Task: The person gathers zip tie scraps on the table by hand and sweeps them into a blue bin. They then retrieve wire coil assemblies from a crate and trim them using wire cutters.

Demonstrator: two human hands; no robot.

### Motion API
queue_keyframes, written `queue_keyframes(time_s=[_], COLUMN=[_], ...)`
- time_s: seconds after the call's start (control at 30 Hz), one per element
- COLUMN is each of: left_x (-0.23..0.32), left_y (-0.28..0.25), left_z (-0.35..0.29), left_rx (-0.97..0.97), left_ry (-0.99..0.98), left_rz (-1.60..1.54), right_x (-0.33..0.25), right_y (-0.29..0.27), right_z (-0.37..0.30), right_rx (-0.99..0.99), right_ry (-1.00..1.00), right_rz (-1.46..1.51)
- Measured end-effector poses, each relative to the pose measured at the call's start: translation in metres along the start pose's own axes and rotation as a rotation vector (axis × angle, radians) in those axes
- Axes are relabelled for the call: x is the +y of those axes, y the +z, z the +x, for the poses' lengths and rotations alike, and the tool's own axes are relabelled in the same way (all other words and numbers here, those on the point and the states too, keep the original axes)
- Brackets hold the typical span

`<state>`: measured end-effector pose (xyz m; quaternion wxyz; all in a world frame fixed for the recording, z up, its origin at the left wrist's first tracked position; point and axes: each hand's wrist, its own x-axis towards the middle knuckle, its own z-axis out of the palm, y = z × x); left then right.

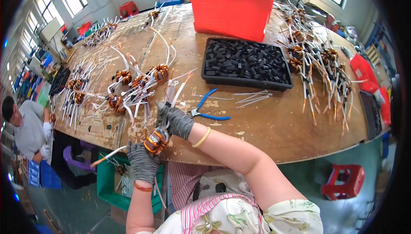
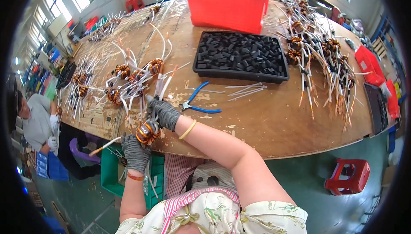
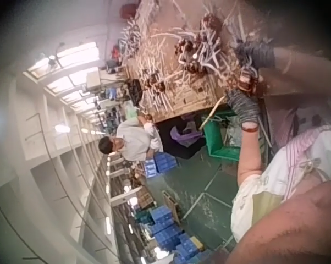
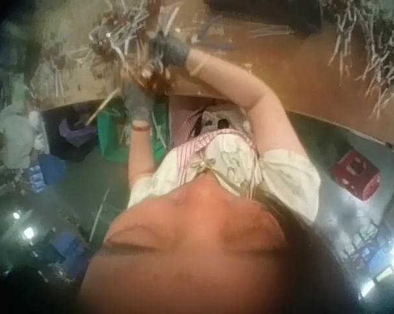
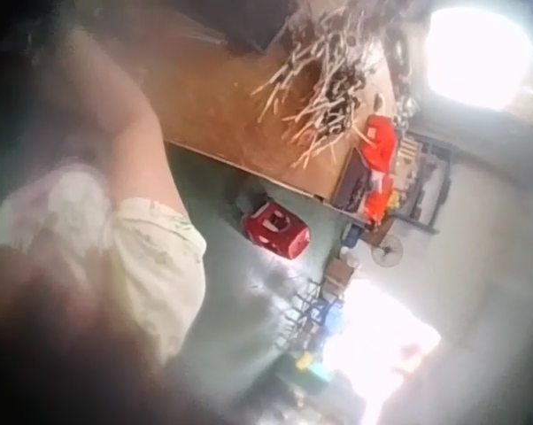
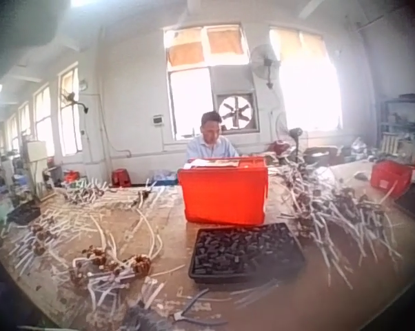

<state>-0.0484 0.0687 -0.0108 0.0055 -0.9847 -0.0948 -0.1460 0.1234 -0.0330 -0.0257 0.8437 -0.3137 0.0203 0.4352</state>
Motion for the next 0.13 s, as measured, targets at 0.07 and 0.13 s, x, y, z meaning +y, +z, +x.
queue_keyframes(time_s=[0.07, 0.13], left_x=[-0.001, -0.018], left_y=[0.0, 0.019], left_z=[0.016, 0.006], left_rx=[-0.399, -0.173], left_ry=[-0.206, -0.239], left_rz=[0.009, -0.232], right_x=[0.0, 0.008], right_y=[-0.008, -0.06], right_z=[-0.002, 0.031], right_rx=[0.001, -0.216], right_ry=[-0.051, -0.384], right_rz=[-0.077, -0.561])
